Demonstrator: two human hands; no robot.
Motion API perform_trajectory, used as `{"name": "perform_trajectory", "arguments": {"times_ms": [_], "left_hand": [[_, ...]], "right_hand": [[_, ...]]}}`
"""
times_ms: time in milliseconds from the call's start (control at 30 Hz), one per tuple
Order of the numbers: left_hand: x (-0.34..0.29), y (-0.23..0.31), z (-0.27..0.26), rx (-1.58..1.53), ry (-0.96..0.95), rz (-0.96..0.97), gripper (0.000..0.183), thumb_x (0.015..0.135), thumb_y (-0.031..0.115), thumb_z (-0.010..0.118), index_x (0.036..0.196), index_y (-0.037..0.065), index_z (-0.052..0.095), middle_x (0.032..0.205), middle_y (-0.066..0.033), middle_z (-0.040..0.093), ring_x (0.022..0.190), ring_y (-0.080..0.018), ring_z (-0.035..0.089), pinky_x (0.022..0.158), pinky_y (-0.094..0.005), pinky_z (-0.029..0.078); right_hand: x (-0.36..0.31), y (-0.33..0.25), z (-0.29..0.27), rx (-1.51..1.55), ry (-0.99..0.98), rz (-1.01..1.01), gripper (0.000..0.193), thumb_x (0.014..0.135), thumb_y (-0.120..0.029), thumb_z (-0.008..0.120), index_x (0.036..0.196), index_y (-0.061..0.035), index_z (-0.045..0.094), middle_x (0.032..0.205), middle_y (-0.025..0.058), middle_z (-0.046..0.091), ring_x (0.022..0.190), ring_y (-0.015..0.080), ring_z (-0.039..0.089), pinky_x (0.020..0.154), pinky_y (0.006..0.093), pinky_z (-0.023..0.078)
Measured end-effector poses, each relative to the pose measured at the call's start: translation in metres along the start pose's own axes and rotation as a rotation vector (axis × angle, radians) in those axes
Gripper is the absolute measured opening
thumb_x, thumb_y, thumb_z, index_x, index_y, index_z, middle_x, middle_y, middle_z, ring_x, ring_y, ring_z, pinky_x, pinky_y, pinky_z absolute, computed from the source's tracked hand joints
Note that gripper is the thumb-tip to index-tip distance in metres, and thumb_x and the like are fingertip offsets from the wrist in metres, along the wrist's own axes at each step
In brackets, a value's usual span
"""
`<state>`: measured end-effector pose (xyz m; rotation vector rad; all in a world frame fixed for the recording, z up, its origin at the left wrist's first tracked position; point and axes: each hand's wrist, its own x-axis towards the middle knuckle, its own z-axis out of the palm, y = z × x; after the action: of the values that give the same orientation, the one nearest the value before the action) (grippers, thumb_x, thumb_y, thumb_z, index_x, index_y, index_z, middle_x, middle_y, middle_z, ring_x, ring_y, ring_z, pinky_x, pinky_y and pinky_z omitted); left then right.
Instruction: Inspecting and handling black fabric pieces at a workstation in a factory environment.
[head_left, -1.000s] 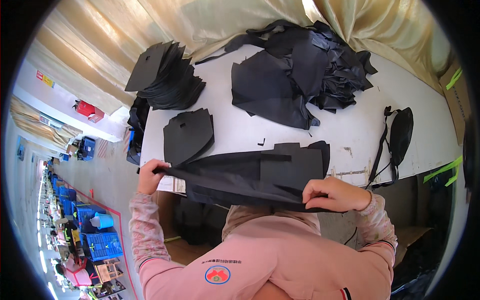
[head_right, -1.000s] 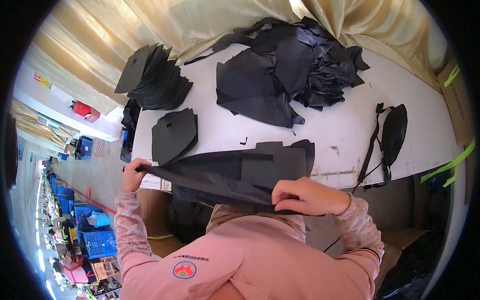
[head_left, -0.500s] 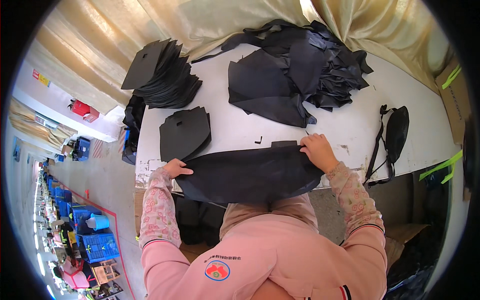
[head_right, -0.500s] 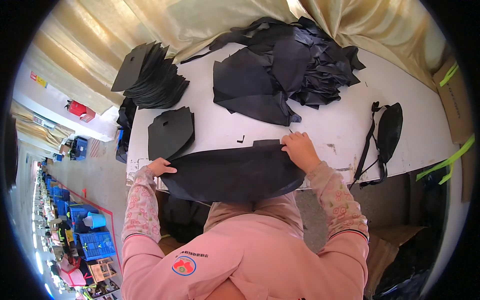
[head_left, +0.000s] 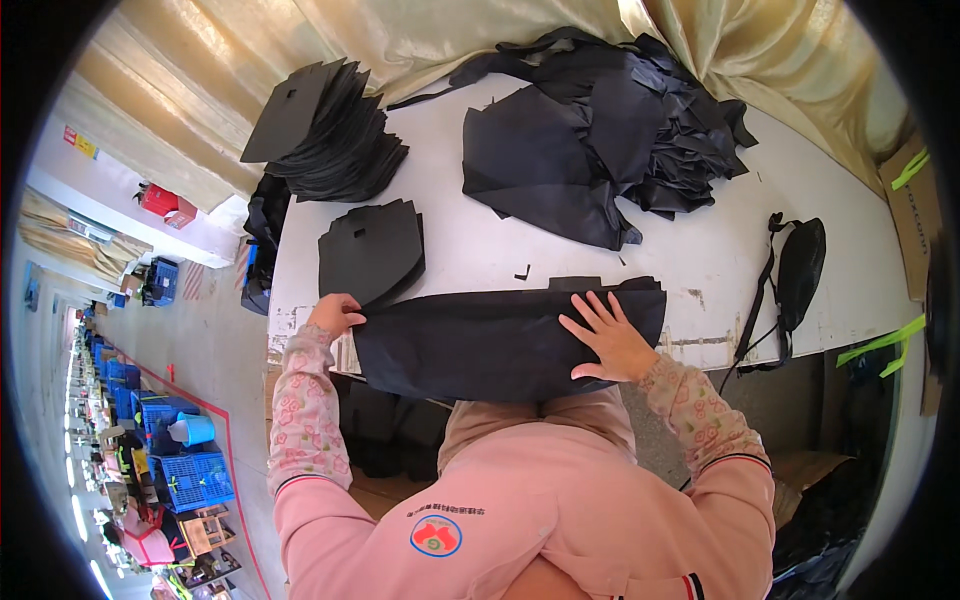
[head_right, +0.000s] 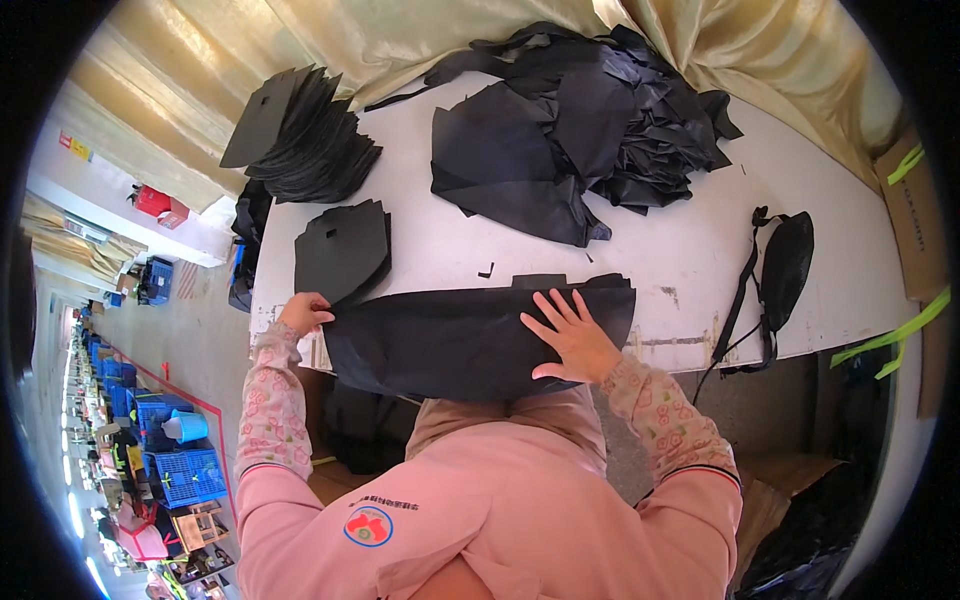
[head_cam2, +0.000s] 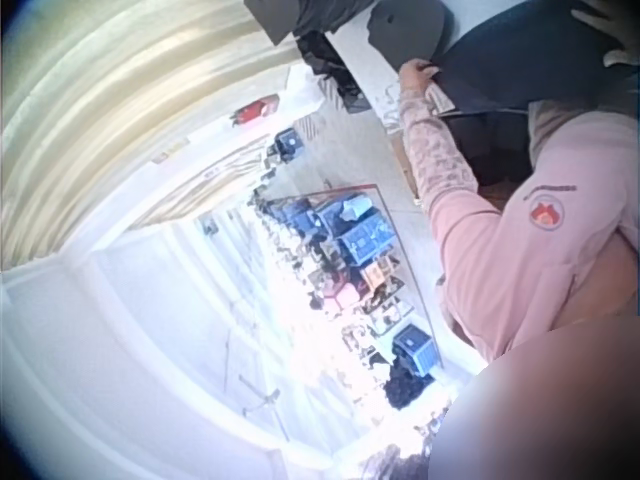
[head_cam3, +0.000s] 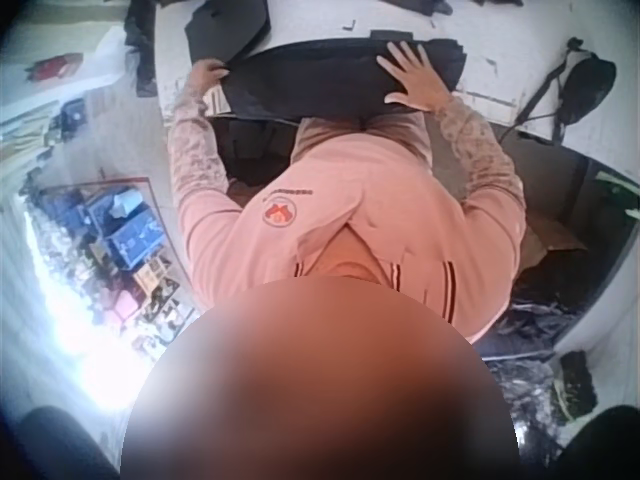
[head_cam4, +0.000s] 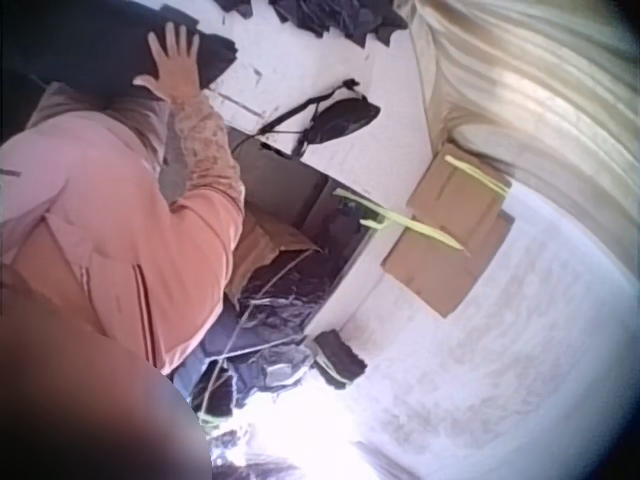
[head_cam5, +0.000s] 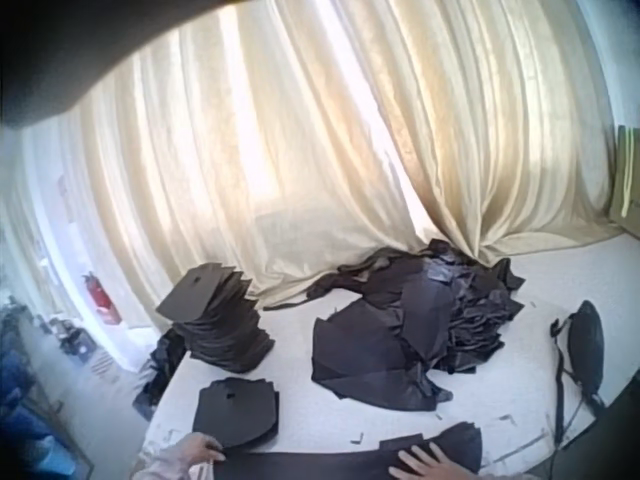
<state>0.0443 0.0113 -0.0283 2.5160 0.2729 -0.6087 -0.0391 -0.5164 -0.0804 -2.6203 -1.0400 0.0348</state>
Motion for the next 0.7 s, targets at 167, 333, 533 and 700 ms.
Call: {"name": "perform_trajectory", "arguments": {"times_ms": [167,333,533,700], "left_hand": [[-0.043,0.065,-0.013,0.103,0.292,0.463,0.028,0.077,0.014,0.077,0.101,0.003,0.067,0.08,-0.0106,0.067,0.068,-0.0154,0.064,0.062,-0.0295,0.05],[-0.097,0.183,0.043,-0.381,0.006,0.693,0.029,0.08,0.013,0.076,0.106,0.004,0.066,0.073,-0.0036,0.062,0.065,-0.009,0.054,0.062,-0.0248,0.046],[-0.016,0.12,0.031,-0.084,0.692,0.762,0.053,0.075,0.021,0.079,0.121,0.006,0.057,0.118,-0.0127,0.06,0.106,-0.0312,0.059,0.093,-0.0386,0.046],[0.029,0.012,0.04,0.362,0.465,0.39,0.071,0.073,0.029,0.08,0.133,0.011,0.048,0.129,-0.0186,0.057,0.117,-0.0363,0.055,0.098,-0.0429,0.044]], "right_hand": [[0.027,-0.012,-0.038,0.057,0.079,0.009,0.074,0.082,-0.043,0.071,0.142,-0.0107,0.042,0.148,0.0179,0.037,0.14,0.0391,0.03,0.113,0.0546,0.023],[0.108,-0.08,-0.068,1.019,0.238,-0.132,0.064,0.088,-0.015,0.069,0.142,0.0005,0.038,0.135,0.016,0.053,0.129,0.0246,0.047,0.107,0.0344,0.036],[0.122,-0.072,-0.036,1.535,0.183,0.132,0.018,0.093,-0.003,0.057,0.11,0.0034,0.056,0.086,0.0057,0.063,0.074,0.0112,0.06,0.072,0.0245,0.05],[0.123,-0.069,-0.036,1.437,0.163,0.199,0.014,0.097,-0.01,0.055,0.099,0.0017,0.061,0.074,0.0025,0.061,0.063,0.0079,0.056,0.059,0.0222,0.047]]}}
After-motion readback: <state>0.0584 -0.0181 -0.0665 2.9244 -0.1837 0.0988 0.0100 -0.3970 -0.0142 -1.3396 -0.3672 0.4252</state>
